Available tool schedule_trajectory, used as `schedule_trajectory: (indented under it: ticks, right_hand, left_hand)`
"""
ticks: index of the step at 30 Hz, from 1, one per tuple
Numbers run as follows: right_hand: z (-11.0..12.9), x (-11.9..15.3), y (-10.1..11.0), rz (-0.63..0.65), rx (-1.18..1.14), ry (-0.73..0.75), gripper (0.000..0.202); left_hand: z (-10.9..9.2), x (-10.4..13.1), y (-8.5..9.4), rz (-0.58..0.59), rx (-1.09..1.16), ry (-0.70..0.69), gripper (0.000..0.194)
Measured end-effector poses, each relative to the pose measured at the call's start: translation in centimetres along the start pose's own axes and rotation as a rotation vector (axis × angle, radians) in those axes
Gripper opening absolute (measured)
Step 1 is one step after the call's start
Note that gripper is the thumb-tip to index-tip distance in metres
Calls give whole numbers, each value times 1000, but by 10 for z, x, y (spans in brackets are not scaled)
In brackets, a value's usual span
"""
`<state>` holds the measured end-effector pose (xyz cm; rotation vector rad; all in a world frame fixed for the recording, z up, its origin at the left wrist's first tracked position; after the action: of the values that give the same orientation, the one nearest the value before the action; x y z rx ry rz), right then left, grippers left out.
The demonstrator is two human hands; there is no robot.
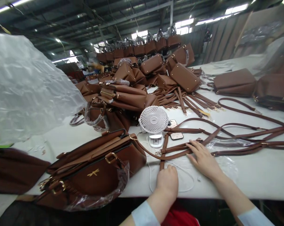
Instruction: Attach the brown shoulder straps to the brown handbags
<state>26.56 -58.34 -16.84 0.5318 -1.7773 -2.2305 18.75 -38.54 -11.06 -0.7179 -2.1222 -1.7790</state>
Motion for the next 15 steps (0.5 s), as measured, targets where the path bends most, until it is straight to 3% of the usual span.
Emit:
schedule_trajectory:
  ticks: [3, 7, 10, 15]
  right_hand:
    - [-1, 0, -3, -22, 17, 19, 47]
    - [2, -1, -5, -64, 85, 40, 47]
    - [3, -3, -7, -77, 122, 45, 48]
    - [-3, -3, -14, -108, 144, 81, 52]
  left_hand:
    - [3, 2, 1, -43, 21, -12, 35]
    - [23, 31, 7, -190, 98, -52, 31]
    - [54, 62, 12, -238, 163, -73, 25]
    - [123, 132, 15, -120, 202, 40, 13]
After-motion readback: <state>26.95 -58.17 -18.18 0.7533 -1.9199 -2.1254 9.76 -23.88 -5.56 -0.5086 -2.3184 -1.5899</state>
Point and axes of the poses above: each hand's wrist, its own x-axis away from the middle knuckle, its own y-axis out of the back of the hand, z = x × y, the point moved 1 cm from there along -x, towards the middle knuckle, and after that the axes turned 10 degrees about z, right-handed, at the moved point
